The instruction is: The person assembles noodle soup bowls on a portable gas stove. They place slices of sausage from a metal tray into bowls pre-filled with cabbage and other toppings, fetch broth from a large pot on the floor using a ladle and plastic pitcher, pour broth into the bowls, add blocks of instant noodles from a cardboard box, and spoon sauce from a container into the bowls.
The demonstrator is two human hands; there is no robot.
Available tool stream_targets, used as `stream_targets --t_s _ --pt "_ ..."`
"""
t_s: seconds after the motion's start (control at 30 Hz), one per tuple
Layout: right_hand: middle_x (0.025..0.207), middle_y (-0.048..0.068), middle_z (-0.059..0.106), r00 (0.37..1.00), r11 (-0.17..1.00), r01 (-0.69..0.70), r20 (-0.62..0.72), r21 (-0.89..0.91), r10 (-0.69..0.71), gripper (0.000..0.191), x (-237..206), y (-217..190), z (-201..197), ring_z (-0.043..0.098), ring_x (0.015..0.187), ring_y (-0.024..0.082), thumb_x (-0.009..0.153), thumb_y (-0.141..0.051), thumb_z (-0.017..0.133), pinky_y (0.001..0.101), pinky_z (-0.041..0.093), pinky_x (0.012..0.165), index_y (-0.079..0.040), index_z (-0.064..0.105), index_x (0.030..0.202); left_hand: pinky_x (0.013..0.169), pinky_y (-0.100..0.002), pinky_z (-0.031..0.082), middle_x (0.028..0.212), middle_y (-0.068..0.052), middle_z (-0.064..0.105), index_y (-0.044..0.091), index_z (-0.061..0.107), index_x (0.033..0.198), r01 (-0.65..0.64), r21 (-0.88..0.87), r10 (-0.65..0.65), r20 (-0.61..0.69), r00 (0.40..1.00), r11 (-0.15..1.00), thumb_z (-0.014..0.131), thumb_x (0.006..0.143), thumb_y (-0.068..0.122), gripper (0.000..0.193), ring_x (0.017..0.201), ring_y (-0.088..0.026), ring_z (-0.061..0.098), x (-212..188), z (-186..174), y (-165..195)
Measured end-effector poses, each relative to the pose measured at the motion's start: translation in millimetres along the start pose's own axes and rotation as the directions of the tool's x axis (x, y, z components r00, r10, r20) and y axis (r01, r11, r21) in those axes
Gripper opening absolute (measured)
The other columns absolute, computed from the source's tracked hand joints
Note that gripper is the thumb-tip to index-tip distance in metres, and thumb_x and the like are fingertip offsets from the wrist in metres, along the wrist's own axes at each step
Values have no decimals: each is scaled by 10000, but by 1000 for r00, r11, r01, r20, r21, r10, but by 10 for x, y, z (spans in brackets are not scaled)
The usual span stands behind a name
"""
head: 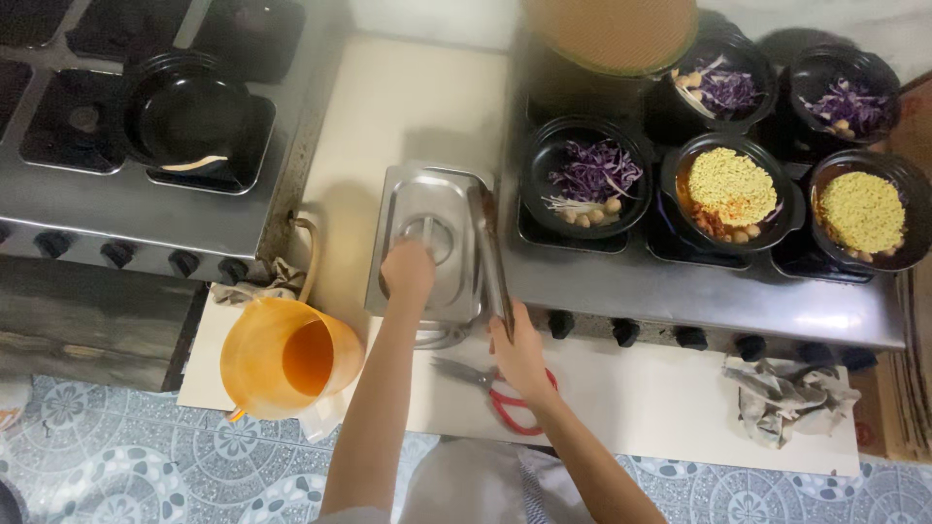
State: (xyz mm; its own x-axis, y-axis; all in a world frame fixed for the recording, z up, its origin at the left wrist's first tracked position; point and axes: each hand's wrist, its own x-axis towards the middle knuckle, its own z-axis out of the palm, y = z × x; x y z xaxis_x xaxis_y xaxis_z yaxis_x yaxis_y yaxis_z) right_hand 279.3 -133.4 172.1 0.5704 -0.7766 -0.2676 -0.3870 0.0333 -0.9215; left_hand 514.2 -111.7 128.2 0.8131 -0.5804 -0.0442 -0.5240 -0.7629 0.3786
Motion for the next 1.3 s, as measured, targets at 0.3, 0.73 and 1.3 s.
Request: stream_targets --t_s 0.3,0.73,1.3 --pt "895 82 704 1000 996 -6 -28 88 8 521 -132 163 80 626 623 154 974 -134 528 315 535 603 -75 434 1483 843 -515 569 1136 -215 685 38 740 984 -6 -21 7 25 1000 1000 652 956 340 316 987 -409 709 -69 -28 82" --pt "915 191 717 989 985 -141 -58 -103 136 537 140 355 232 692 780 282 971 -271 571 412 543 720 -98 476 1471 823 -527 555 1070 -244 701 15 751 945 -13 -106 7 -54 998 994 662 923 350 347 933 -441 700 -58 73 259" --pt "980 258 713 991 746 116 130 -655 -40 537 150 119 328 714 877 435 963 -224 569 504 574 736 -21 407 1433 812 -380 511 984 -114 657 23 695 1082 -307 -564 146 -312 939 767 710 1012 195 186 869 -249 637 -1361 224 140"
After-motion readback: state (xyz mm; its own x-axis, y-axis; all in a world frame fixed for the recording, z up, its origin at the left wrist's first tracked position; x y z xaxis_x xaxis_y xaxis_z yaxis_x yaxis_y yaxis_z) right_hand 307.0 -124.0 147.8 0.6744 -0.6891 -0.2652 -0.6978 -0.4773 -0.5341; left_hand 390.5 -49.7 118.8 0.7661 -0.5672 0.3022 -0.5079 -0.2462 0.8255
